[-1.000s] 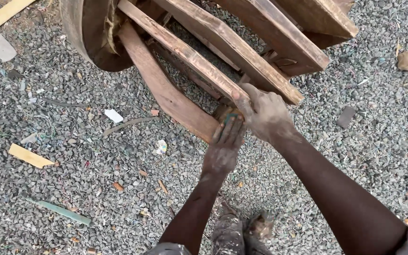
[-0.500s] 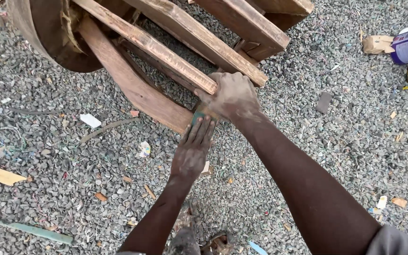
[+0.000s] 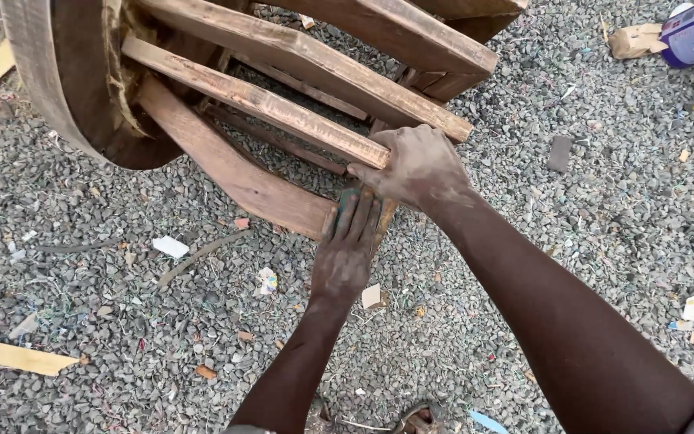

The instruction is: The person sands the wooden support slats and underside of a wooden stool using a small piece of sandpaper held by hand.

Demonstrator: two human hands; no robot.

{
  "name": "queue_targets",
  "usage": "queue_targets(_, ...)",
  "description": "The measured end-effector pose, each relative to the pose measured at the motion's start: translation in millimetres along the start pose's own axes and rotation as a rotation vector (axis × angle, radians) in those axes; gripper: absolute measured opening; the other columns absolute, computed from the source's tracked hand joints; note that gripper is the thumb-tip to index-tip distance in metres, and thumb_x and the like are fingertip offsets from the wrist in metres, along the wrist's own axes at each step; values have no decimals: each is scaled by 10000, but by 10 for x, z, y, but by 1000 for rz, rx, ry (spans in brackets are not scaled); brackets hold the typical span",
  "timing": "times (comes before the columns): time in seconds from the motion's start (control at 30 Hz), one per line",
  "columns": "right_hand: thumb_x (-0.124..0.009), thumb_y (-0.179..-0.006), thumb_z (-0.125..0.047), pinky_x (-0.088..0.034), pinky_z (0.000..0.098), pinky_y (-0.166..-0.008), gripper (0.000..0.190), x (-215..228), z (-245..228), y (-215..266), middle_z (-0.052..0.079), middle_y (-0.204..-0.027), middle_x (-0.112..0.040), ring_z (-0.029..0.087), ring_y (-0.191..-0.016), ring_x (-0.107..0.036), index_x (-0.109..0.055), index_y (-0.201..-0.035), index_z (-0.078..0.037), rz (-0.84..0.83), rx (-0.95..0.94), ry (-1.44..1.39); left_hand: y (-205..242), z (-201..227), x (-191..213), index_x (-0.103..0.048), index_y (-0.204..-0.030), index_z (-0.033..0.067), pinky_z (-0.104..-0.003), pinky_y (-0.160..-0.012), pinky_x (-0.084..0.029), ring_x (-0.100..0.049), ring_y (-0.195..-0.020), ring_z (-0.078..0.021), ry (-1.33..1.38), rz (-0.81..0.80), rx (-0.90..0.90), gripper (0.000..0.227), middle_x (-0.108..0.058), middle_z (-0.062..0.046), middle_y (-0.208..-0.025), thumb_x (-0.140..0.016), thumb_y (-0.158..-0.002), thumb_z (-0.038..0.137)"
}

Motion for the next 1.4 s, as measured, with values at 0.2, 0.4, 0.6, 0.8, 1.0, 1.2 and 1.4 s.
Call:
queue_targets(0.2, -621, -899, -632, -590, 529, -933, 548, 185, -91, 79, 179, -1018, -784, 408, -1029, -743, -743, -1266, -244, -2, -16, -4, 219, -8, -85, -162, -1657, 151, -496, -1289, -103, -125, -1595, -276, -62, 34, 52, 697, -120, -75, -1749, -437, -1023, 245)
queue_targets(0.4, -651, -892, -688, -608, 449, -793, 709, 78, -117, -7, 111, -776, -749, 258, -797, -729, -625, -1419, -215, -98, -108, -57, -131, 7, -122, -93, -1648, 117, -514, -1278, -242, -144, -1595, -312, -103, 78, -61, 810, -103, -130, -1725, -555, -990, 212)
queue_targets(0.6, -688, -831, -614, -606, 505, -883, 455, -15, 16, -81, 117, -982, -785, 380, -1007, -746, -754, -1180, -331, 30, -28, -102, 231, 59, -133, -164, -1653, 115, -501, -1241, -229, -150, -1590, -296, -65, -105, -127, 634, -111, -127, -1741, -323, -1066, 292)
queue_targets(0.8, -737, -822, -573, -614, 524, -835, 452, -36, 128, -60, 139, -1016, -784, 392, -996, -747, -766, -1168, -284, 83, -10, -152, 7, 214, 55, -173, -1647, 106, -511, -1236, -287, -185, -1577, -300, -101, -66, -118, 616, -152, -126, -1712, -321, -1083, 304)
queue_targets(1.0, -723, -826, -540, -606, 524, -854, 438, -22, 107, -74, 135, -1036, -786, 392, -1022, -741, -768, -1151, -249, 93, 9, -157, -22, 212, -47, -137, -1658, 121, -524, -1236, -263, -164, -1585, -312, -190, -128, -149, 692, -117, -124, -1733, -403, -1029, 233)
queue_targets(1.2, -728, -829, -539, -600, 509, -878, 450, 22, 14, -5, 129, -966, -790, 407, -988, -745, -774, -1177, -257, 90, 0, -153, 340, 190, -42, -122, -1660, 109, -522, -1254, -223, -146, -1593, -307, -211, -99, -101, 725, -95, -129, -1739, -425, -1011, 216)
queue_targets(1.4, -737, -801, -614, -596, 521, -858, 444, -129, 165, -195, 105, -984, -789, 406, -1003, -738, -783, -1143, -335, 101, -36, -142, -144, 312, -7, -161, -1659, 122, -533, -1255, -220, -170, -1583, -325, -275, -71, -134, 702, -107, -151, -1722, -433, -1020, 225)
Point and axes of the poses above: each hand's wrist, its own y-axis away from the middle knuckle, its own x-axis out of the back of the hand, z = x × y, the point moved 4 cm from there along -y, towards the middle knuckle
